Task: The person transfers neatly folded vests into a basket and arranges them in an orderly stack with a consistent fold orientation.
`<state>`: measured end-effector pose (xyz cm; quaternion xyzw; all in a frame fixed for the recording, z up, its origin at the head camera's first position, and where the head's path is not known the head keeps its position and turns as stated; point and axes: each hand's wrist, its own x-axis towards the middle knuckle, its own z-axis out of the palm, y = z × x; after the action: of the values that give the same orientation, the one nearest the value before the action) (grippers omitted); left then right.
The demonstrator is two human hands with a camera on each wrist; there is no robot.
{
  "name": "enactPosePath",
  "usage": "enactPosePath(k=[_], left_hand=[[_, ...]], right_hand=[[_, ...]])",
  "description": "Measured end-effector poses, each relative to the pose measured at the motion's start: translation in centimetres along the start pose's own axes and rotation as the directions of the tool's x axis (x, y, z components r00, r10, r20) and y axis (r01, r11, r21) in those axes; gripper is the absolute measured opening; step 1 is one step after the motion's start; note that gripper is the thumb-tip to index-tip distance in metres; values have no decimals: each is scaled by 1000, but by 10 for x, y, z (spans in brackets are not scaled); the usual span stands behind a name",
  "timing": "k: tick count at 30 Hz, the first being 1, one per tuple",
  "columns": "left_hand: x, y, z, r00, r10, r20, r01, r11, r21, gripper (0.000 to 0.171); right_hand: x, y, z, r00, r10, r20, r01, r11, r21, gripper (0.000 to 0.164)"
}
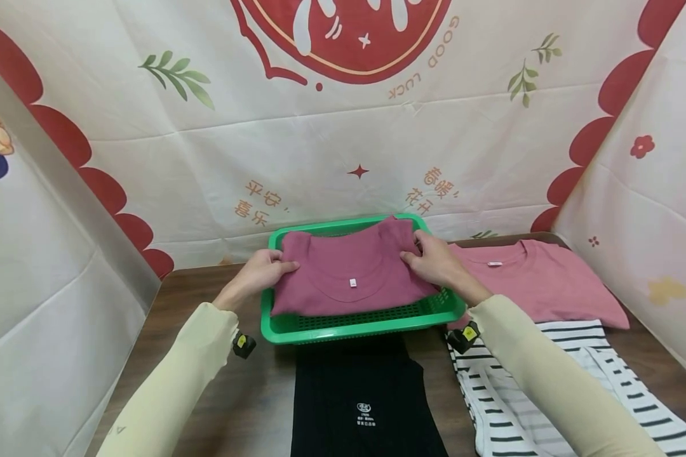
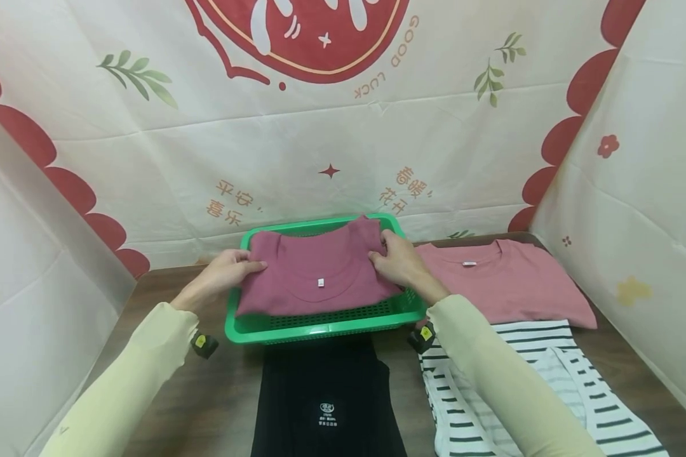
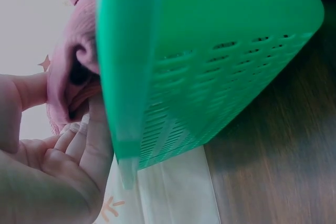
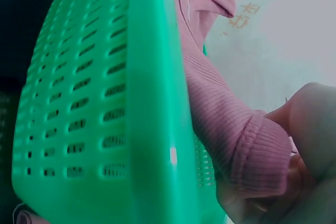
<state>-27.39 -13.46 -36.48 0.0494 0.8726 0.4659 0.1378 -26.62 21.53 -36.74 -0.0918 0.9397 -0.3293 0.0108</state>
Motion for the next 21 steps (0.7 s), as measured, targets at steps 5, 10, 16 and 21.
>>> enactPosePath(k=[5,10,16,21], left_hand=[[2,1,1,1000,-8,21,8,1000,-12,24],[3,2,0,999,-19,42,20,999,-25,24],[7,-1,1,999,-18,31,17,1000,20,24],[10,-1,4,999,-11,32,9,999,47,24]], right_hand=[[2,2,-3,1000,-11,12,12,1000,-25,20],[5,5,-7,999,-6,51,8,999,-44,21],[10,6,-7,996,-12,84,17,998,-68,18],[13,9,-6,991,-36,128,52,991,-123,18]])
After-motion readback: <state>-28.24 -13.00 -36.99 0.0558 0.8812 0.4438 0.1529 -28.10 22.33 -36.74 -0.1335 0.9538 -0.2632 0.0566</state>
